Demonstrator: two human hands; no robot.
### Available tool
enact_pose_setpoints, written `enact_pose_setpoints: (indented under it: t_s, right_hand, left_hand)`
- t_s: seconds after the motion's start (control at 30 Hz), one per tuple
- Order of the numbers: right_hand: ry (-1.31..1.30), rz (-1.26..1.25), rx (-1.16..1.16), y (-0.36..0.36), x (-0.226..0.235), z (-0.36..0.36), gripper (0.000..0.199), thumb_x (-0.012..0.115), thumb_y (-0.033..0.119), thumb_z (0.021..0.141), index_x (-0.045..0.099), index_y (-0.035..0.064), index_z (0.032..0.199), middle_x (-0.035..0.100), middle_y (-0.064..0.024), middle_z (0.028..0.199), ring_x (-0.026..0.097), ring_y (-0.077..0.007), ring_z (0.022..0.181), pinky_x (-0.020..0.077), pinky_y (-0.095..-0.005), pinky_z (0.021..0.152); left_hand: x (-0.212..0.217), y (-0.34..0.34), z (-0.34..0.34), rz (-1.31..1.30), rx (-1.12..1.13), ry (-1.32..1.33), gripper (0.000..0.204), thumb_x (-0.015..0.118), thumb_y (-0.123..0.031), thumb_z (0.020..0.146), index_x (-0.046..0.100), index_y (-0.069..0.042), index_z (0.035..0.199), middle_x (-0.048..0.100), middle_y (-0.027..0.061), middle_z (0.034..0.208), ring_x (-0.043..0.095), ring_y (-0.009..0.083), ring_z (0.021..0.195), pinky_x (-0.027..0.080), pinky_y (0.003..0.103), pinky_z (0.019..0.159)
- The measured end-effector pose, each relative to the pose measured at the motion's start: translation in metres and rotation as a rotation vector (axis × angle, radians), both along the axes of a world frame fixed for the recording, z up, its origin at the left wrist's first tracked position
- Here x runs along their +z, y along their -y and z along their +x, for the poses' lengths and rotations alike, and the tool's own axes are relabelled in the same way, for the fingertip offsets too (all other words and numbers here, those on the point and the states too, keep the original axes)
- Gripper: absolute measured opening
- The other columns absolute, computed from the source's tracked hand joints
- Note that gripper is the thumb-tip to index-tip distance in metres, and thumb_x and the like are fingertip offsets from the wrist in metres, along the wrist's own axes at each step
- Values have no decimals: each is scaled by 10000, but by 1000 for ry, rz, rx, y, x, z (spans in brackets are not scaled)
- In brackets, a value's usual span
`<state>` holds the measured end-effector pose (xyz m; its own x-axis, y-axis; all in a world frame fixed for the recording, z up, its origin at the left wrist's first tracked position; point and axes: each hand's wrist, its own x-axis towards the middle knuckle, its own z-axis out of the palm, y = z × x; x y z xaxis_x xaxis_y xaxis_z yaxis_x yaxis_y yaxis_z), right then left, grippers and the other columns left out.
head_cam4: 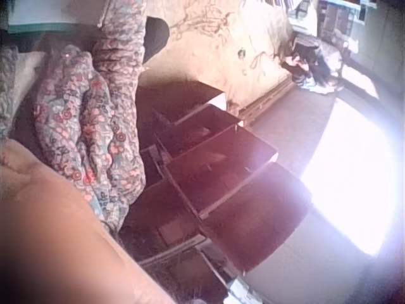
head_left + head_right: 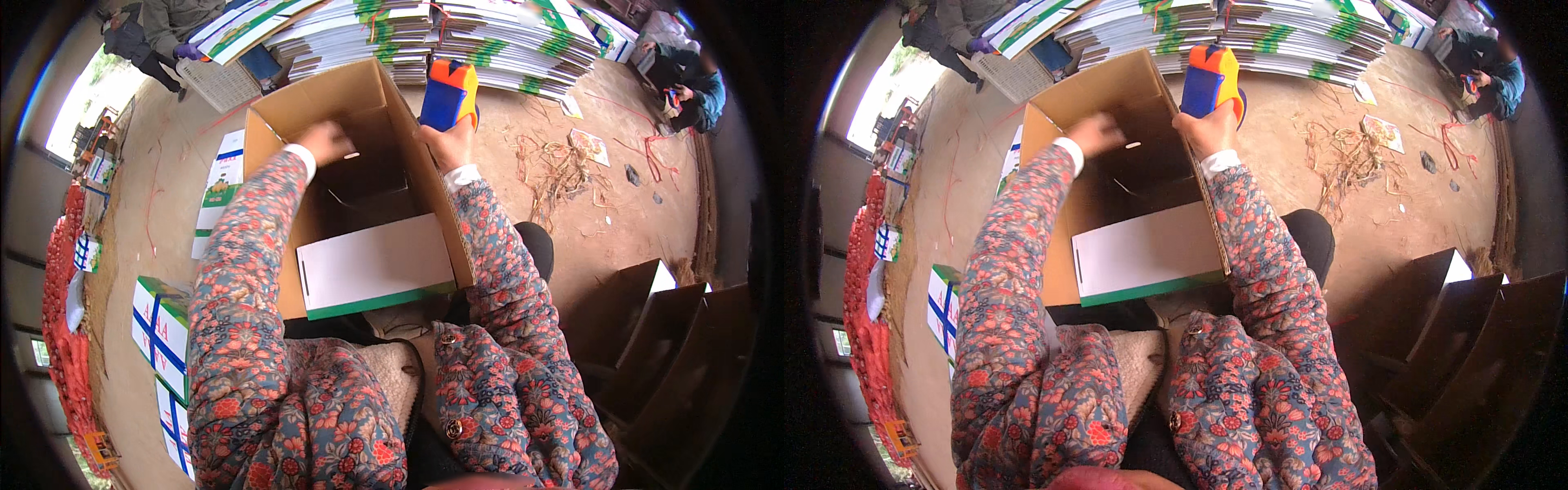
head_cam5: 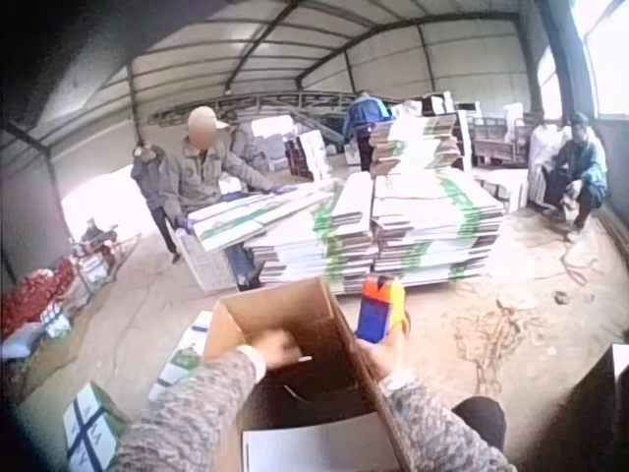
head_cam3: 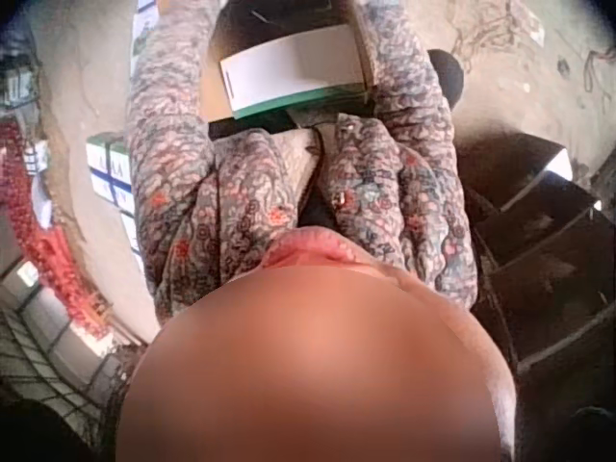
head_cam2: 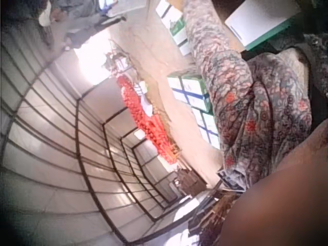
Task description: The person assembles flat-packed cardboard boxes by folding the flaps and sealing them with a handheld tape dispenser. They repeatedly pick up a flat box, fold it into shape, and apply blue tape to secure the seams, then place the finished box aside.
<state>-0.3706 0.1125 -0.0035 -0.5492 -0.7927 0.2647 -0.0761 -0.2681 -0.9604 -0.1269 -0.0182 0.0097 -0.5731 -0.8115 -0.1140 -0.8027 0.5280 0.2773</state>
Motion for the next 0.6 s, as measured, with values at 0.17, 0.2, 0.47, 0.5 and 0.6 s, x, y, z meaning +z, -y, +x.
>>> enact_pose_setpoints:
  t_s: [0.17, 0.2, 0.47, 0.5, 0.6]
  right_hand:
    - [92, 26, -45, 0, 1, 8, 380, 701, -31, 554, 544, 22, 896, 575, -27, 773, 561, -137, 645, 480, -275, 577]
    - [64, 43, -58, -1, 3, 8, 370, 696, -37, 557, 544, 23, 888, 575, -27, 771, 561, -136, 640, 479, -273, 573]
    - [118, -37, 8, -8, 14, 7, 342, 696, -25, 582, 558, 15, 893, 602, -42, 805, 595, -152, 678, 485, -262, 575]
    - [19, 30, -38, -6, 13, 12, 360, 702, -13, 584, 546, 7, 908, 602, -43, 807, 595, -158, 674, 488, -273, 579]
    - [-187, 151, -176, 2, 13, 31, 480, 726, 69, 589, 477, -31, 986, 599, -80, 792, 594, -203, 666, 501, -329, 612]
  left_hand:
    - [45, 66, 8, -1115, 354, -136, 497, 580, -407, 830, 525, -72, 1194, 509, 146, 1263, 407, 302, 1232, 276, 455, 1055]
    - [42, 67, 7, -1138, 384, -69, 470, 564, -428, 839, 552, -74, 1147, 543, 145, 1214, 443, 309, 1196, 281, 451, 1052]
    - [-63, -42, 2, -621, 529, -69, 292, 528, -338, 858, 637, -84, 760, 599, 137, 814, 580, 343, 776, 470, 459, 719]
    - [-78, -49, 3, -475, 465, -29, 265, 524, -329, 855, 639, -91, 837, 603, 128, 863, 568, 330, 875, 470, 448, 752]
    - [-115, -22, 8, -528, 245, 146, 330, 451, -332, 876, 665, -82, 907, 642, 121, 969, 562, 310, 971, 465, 424, 825]
